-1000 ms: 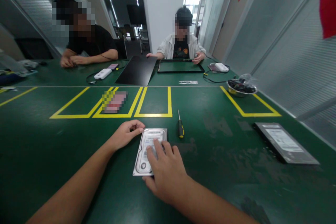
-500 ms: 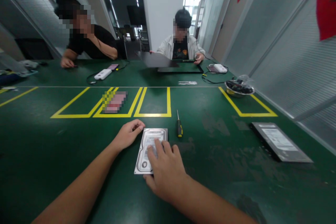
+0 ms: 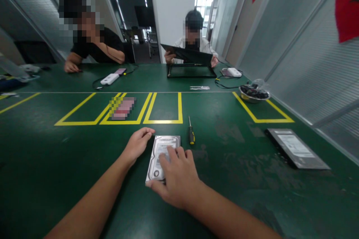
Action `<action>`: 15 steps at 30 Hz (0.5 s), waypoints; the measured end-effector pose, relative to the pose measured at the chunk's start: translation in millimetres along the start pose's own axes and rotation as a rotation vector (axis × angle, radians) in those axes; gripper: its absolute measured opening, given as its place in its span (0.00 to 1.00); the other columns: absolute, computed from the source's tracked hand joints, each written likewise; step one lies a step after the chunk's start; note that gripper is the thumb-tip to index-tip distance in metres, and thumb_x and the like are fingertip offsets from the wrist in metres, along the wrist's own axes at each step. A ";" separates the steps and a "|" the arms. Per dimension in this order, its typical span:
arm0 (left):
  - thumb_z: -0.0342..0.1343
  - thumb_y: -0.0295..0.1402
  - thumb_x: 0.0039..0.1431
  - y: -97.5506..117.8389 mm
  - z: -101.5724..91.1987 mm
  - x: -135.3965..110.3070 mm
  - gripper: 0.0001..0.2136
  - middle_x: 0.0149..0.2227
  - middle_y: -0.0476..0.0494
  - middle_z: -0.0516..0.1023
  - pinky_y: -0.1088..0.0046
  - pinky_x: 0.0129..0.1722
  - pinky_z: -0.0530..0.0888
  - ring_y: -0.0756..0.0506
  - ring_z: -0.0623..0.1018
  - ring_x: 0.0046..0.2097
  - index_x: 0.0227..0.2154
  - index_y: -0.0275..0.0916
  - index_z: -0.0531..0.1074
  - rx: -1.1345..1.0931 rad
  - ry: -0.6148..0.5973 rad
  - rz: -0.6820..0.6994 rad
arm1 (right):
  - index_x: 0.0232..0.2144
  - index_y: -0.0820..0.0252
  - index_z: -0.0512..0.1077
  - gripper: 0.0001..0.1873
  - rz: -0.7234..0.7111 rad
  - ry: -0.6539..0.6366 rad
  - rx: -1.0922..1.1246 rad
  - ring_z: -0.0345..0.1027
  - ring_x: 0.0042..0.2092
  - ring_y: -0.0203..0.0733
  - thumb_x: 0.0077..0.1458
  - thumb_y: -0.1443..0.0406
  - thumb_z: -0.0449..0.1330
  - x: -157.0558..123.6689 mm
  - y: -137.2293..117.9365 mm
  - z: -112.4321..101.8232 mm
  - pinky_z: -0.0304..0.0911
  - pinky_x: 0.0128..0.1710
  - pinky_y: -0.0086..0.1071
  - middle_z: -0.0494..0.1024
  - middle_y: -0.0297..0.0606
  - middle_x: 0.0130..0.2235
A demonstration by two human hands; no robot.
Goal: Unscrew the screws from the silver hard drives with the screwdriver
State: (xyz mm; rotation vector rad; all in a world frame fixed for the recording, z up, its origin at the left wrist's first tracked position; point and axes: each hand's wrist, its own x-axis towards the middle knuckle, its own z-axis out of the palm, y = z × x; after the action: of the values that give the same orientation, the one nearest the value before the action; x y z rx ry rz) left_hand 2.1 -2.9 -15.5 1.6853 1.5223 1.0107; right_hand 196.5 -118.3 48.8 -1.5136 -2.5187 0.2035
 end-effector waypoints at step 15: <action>0.49 0.26 0.54 6.9 -8.3 -5.8 0.13 0.42 0.44 0.78 0.64 0.49 0.69 0.43 0.74 0.46 0.42 0.39 0.74 0.198 -0.106 0.189 | 0.51 0.59 0.62 0.19 0.456 0.081 -0.257 0.68 0.43 0.49 0.63 0.55 0.48 38.8 76.3 12.7 0.59 0.36 0.36 0.71 0.46 0.42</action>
State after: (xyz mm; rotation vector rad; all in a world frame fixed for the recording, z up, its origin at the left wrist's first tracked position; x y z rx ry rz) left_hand -1.8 -9.7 -6.2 2.0196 1.4547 0.8714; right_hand 241.1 -48.6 23.6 -2.1359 -2.1669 -0.1221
